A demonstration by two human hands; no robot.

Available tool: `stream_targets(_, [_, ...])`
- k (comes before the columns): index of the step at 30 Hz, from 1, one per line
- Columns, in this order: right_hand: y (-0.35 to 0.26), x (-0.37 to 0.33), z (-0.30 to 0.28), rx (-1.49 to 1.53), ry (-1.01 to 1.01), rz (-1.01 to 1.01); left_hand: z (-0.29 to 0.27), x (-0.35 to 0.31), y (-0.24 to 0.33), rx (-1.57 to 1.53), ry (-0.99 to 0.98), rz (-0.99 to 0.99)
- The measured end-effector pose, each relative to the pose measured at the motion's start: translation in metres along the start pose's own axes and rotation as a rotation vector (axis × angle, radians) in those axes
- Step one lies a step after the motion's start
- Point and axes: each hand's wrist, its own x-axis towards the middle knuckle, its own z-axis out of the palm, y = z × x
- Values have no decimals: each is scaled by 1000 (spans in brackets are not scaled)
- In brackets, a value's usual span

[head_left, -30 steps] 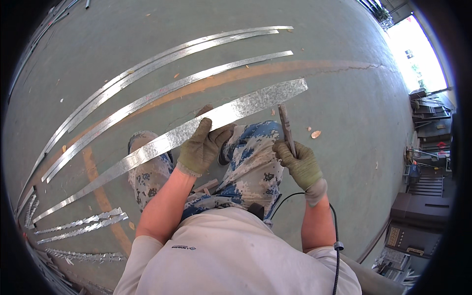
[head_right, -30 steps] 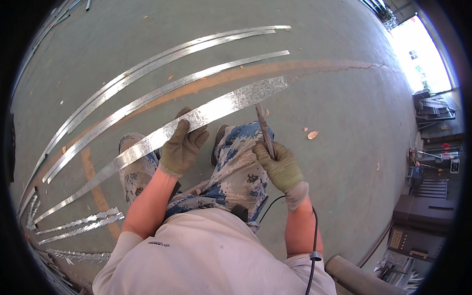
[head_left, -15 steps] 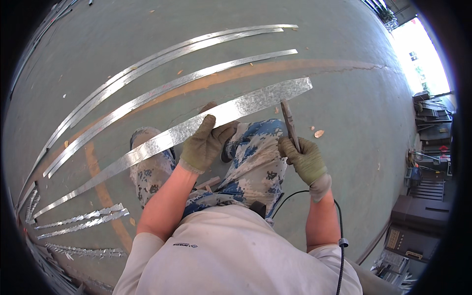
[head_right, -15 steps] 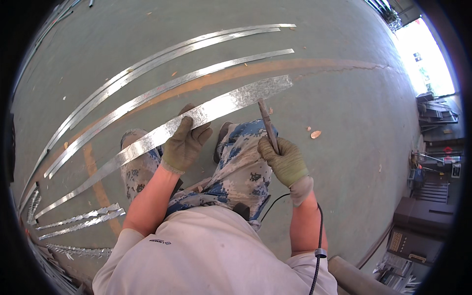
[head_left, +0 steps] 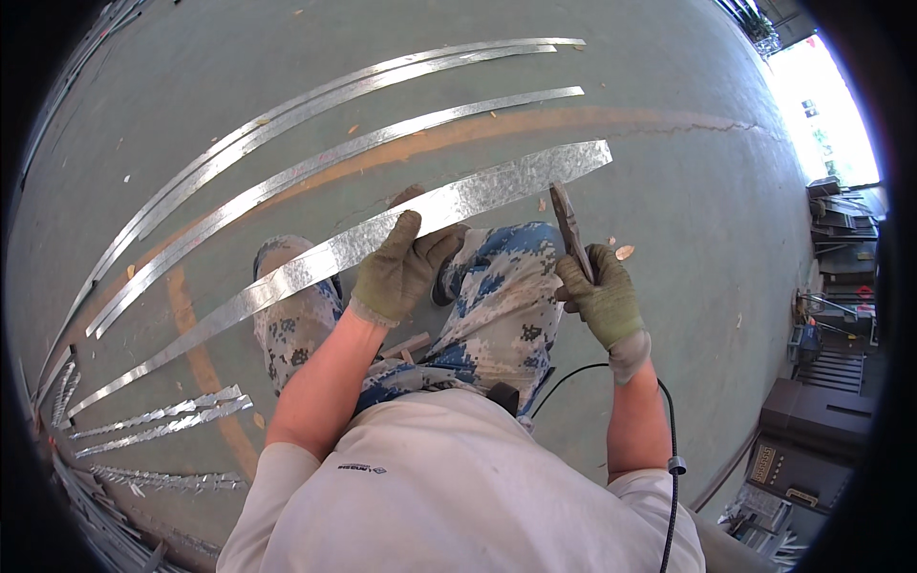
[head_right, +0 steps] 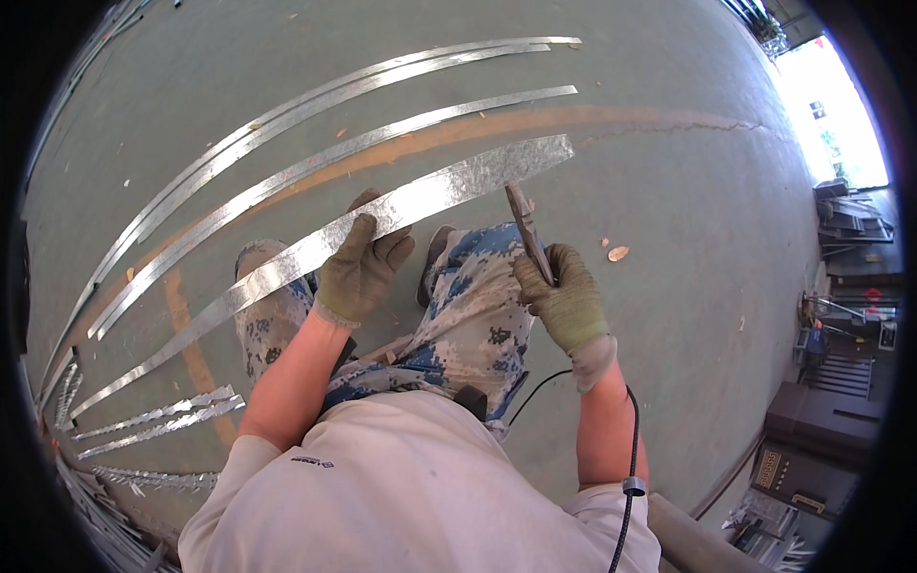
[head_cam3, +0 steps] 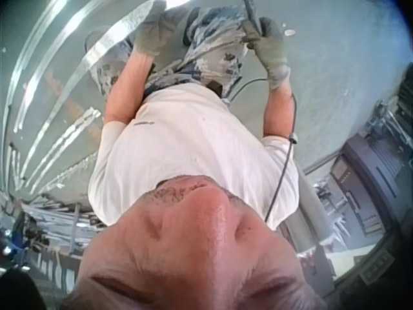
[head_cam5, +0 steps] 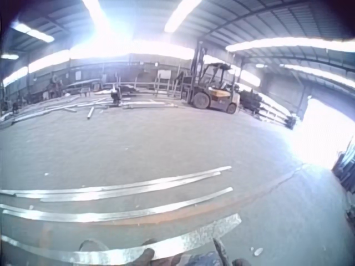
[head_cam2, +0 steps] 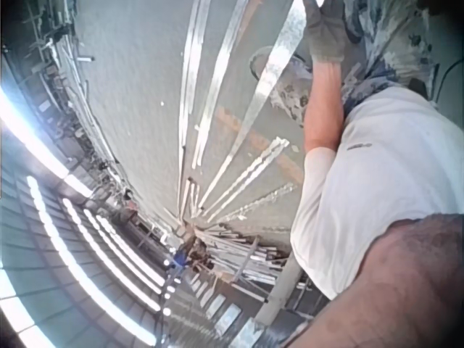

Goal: The person puts on gloves, picks up a metal strip, and uses pliers to cut the strip into smaller pieces. The person repeats this process with several metal strips, placing the cut pieces on the floor.

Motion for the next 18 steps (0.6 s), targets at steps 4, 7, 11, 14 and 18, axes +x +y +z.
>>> stream_targets(4, [14, 7, 2, -35, 46, -98, -3, 1, -1, 8, -4, 1])
stream_targets(7, [24, 13, 0, -205, 69, -179, -1, 1, 0, 5, -4, -6])
stream_targets(11, [21, 14, -3, -201, 12, -100, -4, 2, 0, -19, -27, -9])
stream_targets(14, [14, 11, -3, -107, -34, -17, -5, 1, -2, -13, -17, -3])
stream_targets(18, [4, 9, -6, 24, -108, 122, -9, 1, -1, 0, -7, -14])
